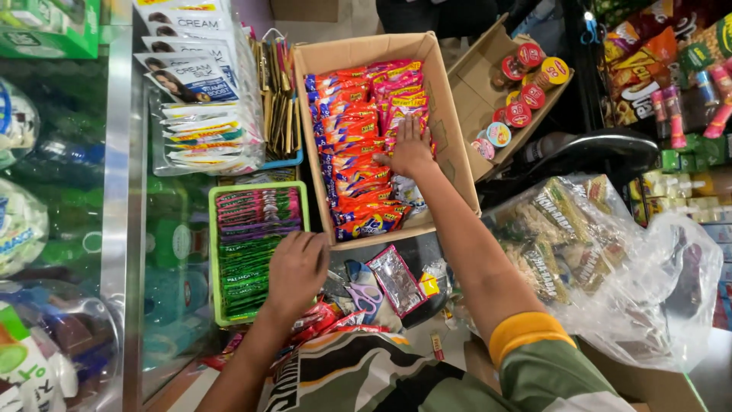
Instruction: Organizing and sorting detergent and soap sachets into cardboard boxes.
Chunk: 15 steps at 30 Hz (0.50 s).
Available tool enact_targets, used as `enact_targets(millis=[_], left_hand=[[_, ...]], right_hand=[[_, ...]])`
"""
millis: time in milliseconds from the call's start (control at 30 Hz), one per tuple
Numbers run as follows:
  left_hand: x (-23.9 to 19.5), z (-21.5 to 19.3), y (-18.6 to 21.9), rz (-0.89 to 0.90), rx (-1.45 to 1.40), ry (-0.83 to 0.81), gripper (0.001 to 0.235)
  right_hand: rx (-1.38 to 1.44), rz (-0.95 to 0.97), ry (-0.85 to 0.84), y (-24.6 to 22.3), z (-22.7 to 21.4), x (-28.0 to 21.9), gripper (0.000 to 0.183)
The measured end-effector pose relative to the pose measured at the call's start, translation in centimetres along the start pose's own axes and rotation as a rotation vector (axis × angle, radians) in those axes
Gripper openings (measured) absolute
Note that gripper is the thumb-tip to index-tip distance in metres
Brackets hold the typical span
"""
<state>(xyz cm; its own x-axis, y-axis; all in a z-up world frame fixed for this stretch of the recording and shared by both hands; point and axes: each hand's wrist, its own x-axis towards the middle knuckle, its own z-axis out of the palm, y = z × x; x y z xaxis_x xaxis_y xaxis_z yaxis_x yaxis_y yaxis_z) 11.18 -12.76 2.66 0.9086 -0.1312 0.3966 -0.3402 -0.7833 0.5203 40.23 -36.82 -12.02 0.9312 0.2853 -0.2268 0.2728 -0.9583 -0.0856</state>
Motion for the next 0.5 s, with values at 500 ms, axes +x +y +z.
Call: enact_targets(millis=[500], left_hand=[[-6.3,-4.6,-3.0,-0.191,0.243,-0.081,0.018]], right_hand=[[0.030,-0.147,0.359,1.0,-4.8,9.5,0.083]])
